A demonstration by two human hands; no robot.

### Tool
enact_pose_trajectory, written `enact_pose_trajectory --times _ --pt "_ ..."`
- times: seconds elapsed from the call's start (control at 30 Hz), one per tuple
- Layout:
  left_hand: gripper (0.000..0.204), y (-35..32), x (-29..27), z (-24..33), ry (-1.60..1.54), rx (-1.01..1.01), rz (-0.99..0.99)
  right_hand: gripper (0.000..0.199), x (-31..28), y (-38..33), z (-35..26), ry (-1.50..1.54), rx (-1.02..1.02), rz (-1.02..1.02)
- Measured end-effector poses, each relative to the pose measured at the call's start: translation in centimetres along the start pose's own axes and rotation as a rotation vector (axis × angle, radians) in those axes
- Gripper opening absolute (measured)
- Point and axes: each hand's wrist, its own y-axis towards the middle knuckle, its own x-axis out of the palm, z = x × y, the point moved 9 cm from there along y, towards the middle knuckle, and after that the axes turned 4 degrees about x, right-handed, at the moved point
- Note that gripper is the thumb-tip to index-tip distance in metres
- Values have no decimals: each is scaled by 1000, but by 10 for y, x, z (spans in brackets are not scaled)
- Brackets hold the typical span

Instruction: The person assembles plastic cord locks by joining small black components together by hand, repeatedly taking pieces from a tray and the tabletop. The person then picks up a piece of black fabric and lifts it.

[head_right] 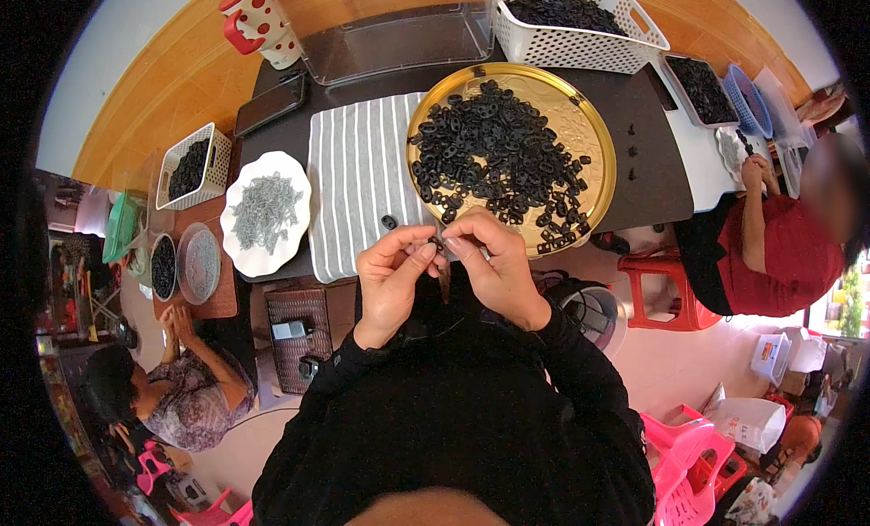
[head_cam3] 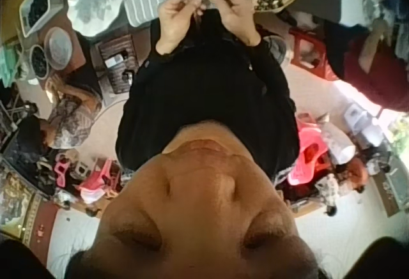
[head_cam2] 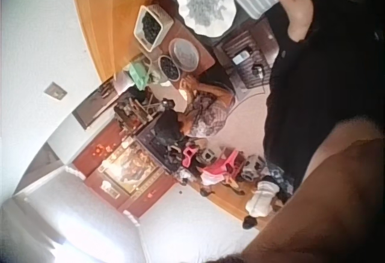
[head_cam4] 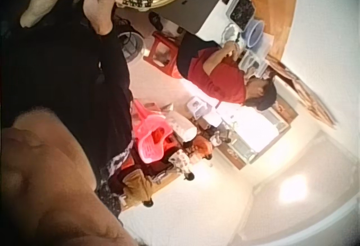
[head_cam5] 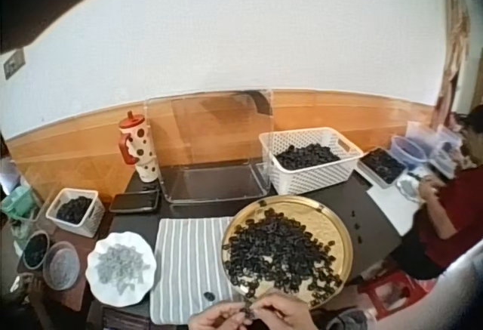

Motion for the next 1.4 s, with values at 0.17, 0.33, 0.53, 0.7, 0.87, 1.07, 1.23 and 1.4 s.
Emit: enact_pose_trajectory --times 0.17,0.33,0.53,0.7,0.87,1.07,1.23,1.4 --pt "23 0 -4 4 21 22 7 7 6 1 1 48 27 18" --pt "22 -1 -6 5 16 28 18 5 11 2 2 98 50 40" --pt "21 -2 -8 7 4 52 35 7 12 1 -3 10 5 32" --pt "20 -6 -11 10 47 104 81 8 20 2 -21 -199 -211 25" --pt "19 -9 -14 15 80 162 87 9 27 4 -19 -201 -201 -34" --pt "18 -14 -31 16 51 90 88 12 37 5 -13 -181 -83 -74" --pt "18 -29 -70 13 -18 60 225 21 49 18 -27 -582 -263 6" --pt "17 -30 -87 27 -44 116 312 21 94 29 -25 -845 -391 -91"
